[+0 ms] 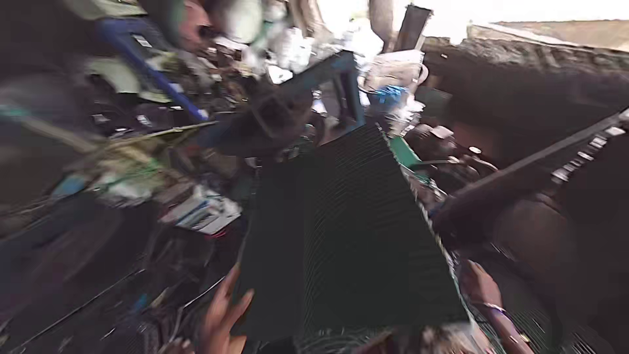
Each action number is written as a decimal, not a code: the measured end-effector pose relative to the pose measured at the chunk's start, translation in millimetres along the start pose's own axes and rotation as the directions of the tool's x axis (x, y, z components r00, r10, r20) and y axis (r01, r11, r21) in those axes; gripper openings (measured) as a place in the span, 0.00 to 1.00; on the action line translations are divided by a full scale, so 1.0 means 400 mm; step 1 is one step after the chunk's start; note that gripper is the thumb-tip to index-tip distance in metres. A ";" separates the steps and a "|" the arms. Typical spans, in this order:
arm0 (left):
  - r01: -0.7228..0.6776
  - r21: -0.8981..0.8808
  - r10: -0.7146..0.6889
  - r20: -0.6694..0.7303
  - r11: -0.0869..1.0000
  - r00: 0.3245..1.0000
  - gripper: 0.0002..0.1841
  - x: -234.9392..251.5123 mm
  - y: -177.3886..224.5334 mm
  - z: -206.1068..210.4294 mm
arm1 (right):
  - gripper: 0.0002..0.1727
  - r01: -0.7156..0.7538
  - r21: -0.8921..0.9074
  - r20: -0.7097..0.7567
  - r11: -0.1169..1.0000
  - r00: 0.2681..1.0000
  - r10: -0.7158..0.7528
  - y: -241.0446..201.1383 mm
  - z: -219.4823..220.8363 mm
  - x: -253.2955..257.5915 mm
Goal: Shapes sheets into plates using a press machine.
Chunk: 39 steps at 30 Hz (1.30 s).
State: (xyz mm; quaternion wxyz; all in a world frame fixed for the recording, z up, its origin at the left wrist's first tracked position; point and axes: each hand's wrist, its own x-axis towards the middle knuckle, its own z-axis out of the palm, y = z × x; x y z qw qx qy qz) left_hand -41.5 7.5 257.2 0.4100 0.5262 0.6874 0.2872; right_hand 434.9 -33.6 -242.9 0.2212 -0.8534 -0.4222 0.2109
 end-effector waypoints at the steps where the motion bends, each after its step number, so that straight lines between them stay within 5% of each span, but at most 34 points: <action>1: 0.057 -0.090 -0.067 -0.119 0.994 0.991 0.11 0.064 0.002 0.071 | 0.16 0.095 0.051 -0.111 0.994 0.990 -0.089 -0.011 -0.029 0.013; 3: -0.374 -0.363 0.232 -0.377 0.854 0.897 0.23 0.321 -0.206 0.186 | 0.16 0.256 0.098 -0.287 0.962 0.933 -0.218 -0.039 -0.095 0.031; 5: -0.341 -0.466 0.182 -0.352 0.817 0.918 0.32 0.568 -0.274 0.175 | 0.17 0.320 0.114 -0.378 0.941 0.889 -0.256 -0.093 -0.162 0.034; 8: -0.250 -0.426 0.054 -0.421 0.870 0.905 0.33 0.813 -0.212 0.149 | 0.17 0.392 0.123 -0.426 0.912 0.851 -0.308 -0.161 -0.231 0.019; 12: -0.160 -0.264 0.046 -0.392 0.951 0.919 0.34 0.941 -0.173 0.127 | 0.16 0.504 0.152 -0.495 0.850 0.783 -0.376 -0.235 -0.256 0.006; 21: -0.216 -0.279 0.092 -0.397 0.936 0.913 0.34 0.922 -0.226 0.091 | 0.21 0.679 0.139 -0.683 0.721 0.593 -0.426 -0.519 -0.351 0.142; 26: -0.185 -0.303 0.044 -0.420 0.935 0.906 0.39 0.909 -0.211 0.088 | 0.21 0.591 0.060 -0.641 0.805 0.641 -0.423 -0.648 -0.376 0.237; 30: -0.175 -0.510 -0.060 -0.411 0.842 0.910 0.39 0.764 -0.259 0.136 | 0.18 0.470 -0.096 -0.517 0.877 0.730 -0.447 -0.687 -0.326 0.364; 32: -0.240 -0.373 0.090 -0.377 0.896 0.922 0.32 0.659 -0.348 0.237 | 0.18 0.453 -0.217 -0.424 0.865 0.754 -0.501 -0.731 -0.301 0.414; 35: -0.411 0.105 0.423 -0.158 0.905 0.892 0.27 0.509 -0.495 0.402 | 0.25 0.309 -0.303 0.072 0.901 0.951 -0.302 -0.859 -0.404 0.349; 36: -0.450 0.275 0.493 -0.107 0.849 0.864 0.26 0.476 -0.544 0.450 | 0.24 0.315 -0.308 0.064 0.898 0.948 -0.311 -0.847 -0.396 0.359; 37: -0.487 0.428 0.567 -0.076 0.761 0.820 0.26 0.459 -0.586 0.488 | 0.17 0.371 -0.292 -0.240 0.882 0.864 -0.443 -0.791 -0.313 0.407; 39: -0.487 0.591 0.624 -0.037 0.643 0.780 0.26 0.451 -0.618 0.501 | 0.12 0.415 -0.310 -0.359 0.855 0.782 -0.510 -0.751 -0.252 0.457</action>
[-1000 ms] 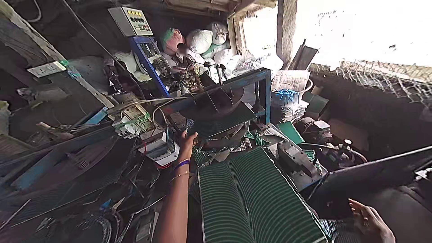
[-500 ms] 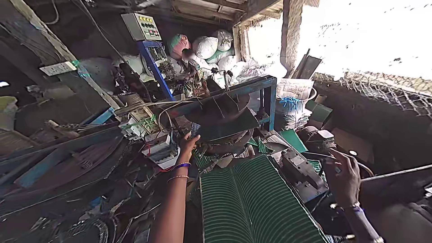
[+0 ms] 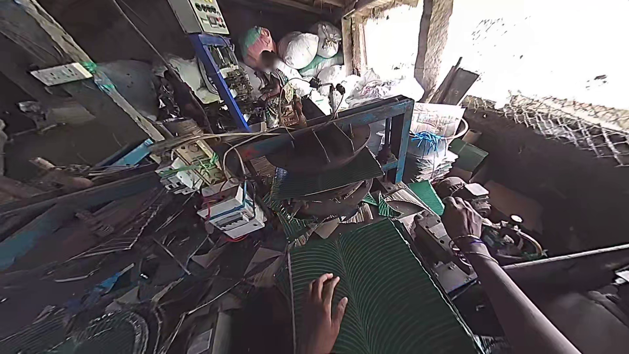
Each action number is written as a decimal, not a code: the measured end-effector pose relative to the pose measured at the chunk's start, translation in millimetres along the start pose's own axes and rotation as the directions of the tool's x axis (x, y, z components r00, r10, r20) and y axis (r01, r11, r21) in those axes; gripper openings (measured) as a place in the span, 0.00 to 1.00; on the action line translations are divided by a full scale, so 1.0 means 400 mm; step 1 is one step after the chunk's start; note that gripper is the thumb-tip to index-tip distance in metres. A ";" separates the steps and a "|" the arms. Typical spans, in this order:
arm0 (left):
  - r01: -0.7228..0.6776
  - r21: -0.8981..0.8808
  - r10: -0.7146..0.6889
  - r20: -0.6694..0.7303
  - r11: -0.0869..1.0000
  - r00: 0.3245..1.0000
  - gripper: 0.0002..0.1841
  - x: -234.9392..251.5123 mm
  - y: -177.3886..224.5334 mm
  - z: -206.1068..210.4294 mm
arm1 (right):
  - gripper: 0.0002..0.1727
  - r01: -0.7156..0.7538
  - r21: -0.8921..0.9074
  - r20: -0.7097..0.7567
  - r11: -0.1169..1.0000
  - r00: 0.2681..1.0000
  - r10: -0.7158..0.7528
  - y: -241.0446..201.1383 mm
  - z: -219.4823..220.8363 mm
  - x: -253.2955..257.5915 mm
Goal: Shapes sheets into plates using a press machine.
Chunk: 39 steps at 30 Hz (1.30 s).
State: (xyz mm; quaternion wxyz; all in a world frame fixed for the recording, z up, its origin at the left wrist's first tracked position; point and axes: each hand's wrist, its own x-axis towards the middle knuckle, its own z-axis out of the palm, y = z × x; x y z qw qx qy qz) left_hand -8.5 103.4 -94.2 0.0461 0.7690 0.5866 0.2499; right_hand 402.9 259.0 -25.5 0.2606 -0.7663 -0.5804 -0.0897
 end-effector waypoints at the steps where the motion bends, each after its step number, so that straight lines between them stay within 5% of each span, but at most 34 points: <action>1: 0.003 0.005 -0.003 0.002 1.000 1.000 0.25 0.004 0.000 0.000 | 0.12 0.011 -0.010 -0.019 1.000 1.000 -0.011 0.000 0.000 -0.002; 3: 0.028 -0.003 -0.028 0.011 1.000 1.000 0.25 0.016 0.005 -0.001 | 0.16 -0.030 0.002 0.011 1.000 1.000 0.029 -0.062 -0.095 -0.026; 4: 0.040 0.000 -0.040 0.017 0.999 0.999 0.25 0.018 0.007 -0.003 | 0.24 -0.139 -0.068 0.480 0.988 0.863 0.154 -0.140 -0.263 -0.016; 5: 0.044 0.002 -0.044 0.019 0.999 0.999 0.25 0.019 0.008 -0.005 | 0.25 -0.216 -0.064 0.554 0.974 0.805 0.215 -0.187 -0.328 -0.018; 9: 0.052 -0.010 -0.051 0.023 0.999 0.998 0.25 0.020 0.015 -0.004 | 0.23 -0.182 -0.008 0.364 0.983 0.915 0.172 -0.141 -0.242 -0.024; 11: 0.056 -0.008 -0.056 0.017 0.998 0.998 0.25 0.016 0.013 -0.001 | 0.21 -0.058 0.003 0.022 0.998 0.998 0.058 -0.060 -0.089 -0.025; 14: 0.041 -0.006 -0.041 -0.012 0.999 0.999 0.25 0.016 0.007 0.006 | 0.22 -0.138 -0.035 0.329 0.990 0.934 0.141 -0.062 -0.122 0.006; 17: 0.043 -0.010 -0.044 -0.018 0.999 0.999 0.24 0.019 0.008 0.007 | 0.20 -0.086 -0.036 0.200 0.996 0.976 0.092 -0.022 -0.050 0.008; 19: 0.040 -0.008 -0.041 -0.021 0.999 0.999 0.24 0.022 0.010 0.004 | 0.21 -0.117 -0.024 0.225 0.993 0.967 0.119 -0.066 -0.112 -0.008; 22: 0.036 -0.013 -0.036 -0.018 0.999 0.999 0.24 0.023 0.012 0.001 | 0.24 -0.209 -0.036 0.507 0.977 0.839 0.198 -0.181 -0.327 -0.027; 26: 0.082 -0.062 -0.079 0.043 0.995 0.996 0.24 0.025 0.015 -0.013 | 0.24 -0.100 -0.025 0.358 0.995 0.928 0.102 -0.086 -0.190 -0.022; 27: 0.119 -0.119 -0.111 0.074 0.986 0.991 0.26 0.034 0.012 -0.020 | 0.22 -0.035 0.013 0.095 0.999 0.995 0.033 -0.020 -0.083 -0.028; 28: 0.174 -0.210 -0.154 0.107 0.962 0.982 0.28 0.051 0.006 -0.032 | 0.20 0.072 0.021 -0.307 0.997 0.950 -0.062 0.052 0.036 -0.028; 29: 0.227 -0.343 -0.192 0.132 0.912 0.972 0.31 0.075 -0.001 -0.053 | 0.17 0.126 0.008 -0.545 0.992 0.832 -0.101 0.098 0.085 -0.035; 30: 0.256 -0.468 -0.222 0.128 0.846 0.967 0.34 0.107 -0.008 -0.077 | 0.17 -0.007 0.163 -0.254 0.987 0.966 0.048 0.086 -0.027 -0.099; 31: 0.271 -0.568 -0.263 0.098 0.777 0.960 0.37 0.149 -0.011 -0.106 | 0.17 -0.129 0.308 -0.105 0.943 0.980 0.168 0.086 -0.104 -0.151; 34: 0.278 -0.730 -0.434 -0.028 0.624 0.900 0.37 0.301 -0.005 -0.220 | 0.12 -0.200 0.428 -0.173 0.882 0.939 0.297 0.119 -0.155 -0.266; 39: 0.383 -0.827 -0.697 -0.015 0.411 0.716 0.40 0.545 -0.016 -0.350 | 0.14 -0.132 0.418 -0.259 0.899 0.931 0.257 0.130 -0.131 -0.275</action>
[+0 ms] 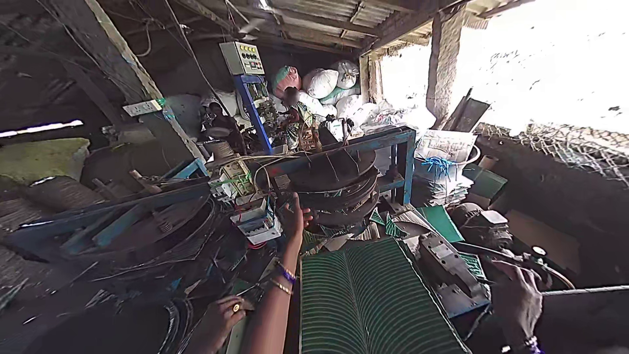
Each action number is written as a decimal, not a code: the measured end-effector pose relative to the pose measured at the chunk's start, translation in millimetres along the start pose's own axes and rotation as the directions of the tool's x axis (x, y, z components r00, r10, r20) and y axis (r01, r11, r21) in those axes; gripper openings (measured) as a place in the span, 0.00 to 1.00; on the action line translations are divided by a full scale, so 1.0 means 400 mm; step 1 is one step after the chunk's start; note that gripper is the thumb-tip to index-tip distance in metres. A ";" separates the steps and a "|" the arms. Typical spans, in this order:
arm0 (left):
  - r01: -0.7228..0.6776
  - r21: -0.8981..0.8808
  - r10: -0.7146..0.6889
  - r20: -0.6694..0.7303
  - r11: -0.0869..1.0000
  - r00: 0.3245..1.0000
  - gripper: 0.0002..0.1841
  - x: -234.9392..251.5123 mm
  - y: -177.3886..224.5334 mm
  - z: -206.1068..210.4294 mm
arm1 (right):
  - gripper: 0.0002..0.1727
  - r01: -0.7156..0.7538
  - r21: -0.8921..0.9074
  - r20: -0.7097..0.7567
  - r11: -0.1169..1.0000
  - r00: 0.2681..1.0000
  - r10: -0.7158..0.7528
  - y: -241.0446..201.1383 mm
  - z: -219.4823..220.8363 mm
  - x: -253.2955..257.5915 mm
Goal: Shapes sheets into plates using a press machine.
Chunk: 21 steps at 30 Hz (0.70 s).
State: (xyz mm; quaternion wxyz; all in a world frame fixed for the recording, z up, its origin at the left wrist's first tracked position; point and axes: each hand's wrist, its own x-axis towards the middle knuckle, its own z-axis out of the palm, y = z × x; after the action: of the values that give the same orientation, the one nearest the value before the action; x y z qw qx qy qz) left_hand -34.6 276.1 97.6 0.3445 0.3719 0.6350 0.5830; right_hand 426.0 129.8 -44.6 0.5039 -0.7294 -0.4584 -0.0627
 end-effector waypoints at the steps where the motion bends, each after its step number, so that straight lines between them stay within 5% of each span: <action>1: 0.047 -0.017 -0.047 -0.010 0.999 0.999 0.41 0.022 0.020 0.008 | 0.14 0.004 -0.007 -0.004 1.000 1.000 -0.004 0.006 0.006 0.000; 8: 0.059 0.017 -0.059 -0.049 0.998 0.997 0.18 0.095 0.010 0.027 | 0.12 0.050 -0.089 0.009 0.995 0.999 -0.049 0.018 0.009 0.008; 13: 0.021 -0.079 -0.021 0.001 0.997 1.000 0.25 0.036 -0.022 0.004 | 0.22 0.262 -0.129 0.185 0.956 0.954 -0.237 -0.147 0.041 0.081; 16: -0.015 -0.190 0.021 0.033 0.982 0.999 0.25 -0.088 -0.019 -0.010 | 0.22 0.565 0.059 0.167 0.823 0.807 -0.566 -0.391 0.069 0.033; 21: -0.007 -0.366 0.066 0.150 0.931 0.987 0.12 -0.329 -0.021 -0.073 | 0.30 0.852 0.252 0.326 0.459 0.372 -0.869 -0.599 0.153 -0.023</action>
State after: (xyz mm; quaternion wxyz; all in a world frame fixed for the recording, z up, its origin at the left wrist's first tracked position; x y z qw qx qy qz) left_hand 3.5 146.4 91.9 0.4461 0.3588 0.4791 0.6654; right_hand 222.8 190.0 83.2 0.3032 -0.3686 -0.8656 -0.1514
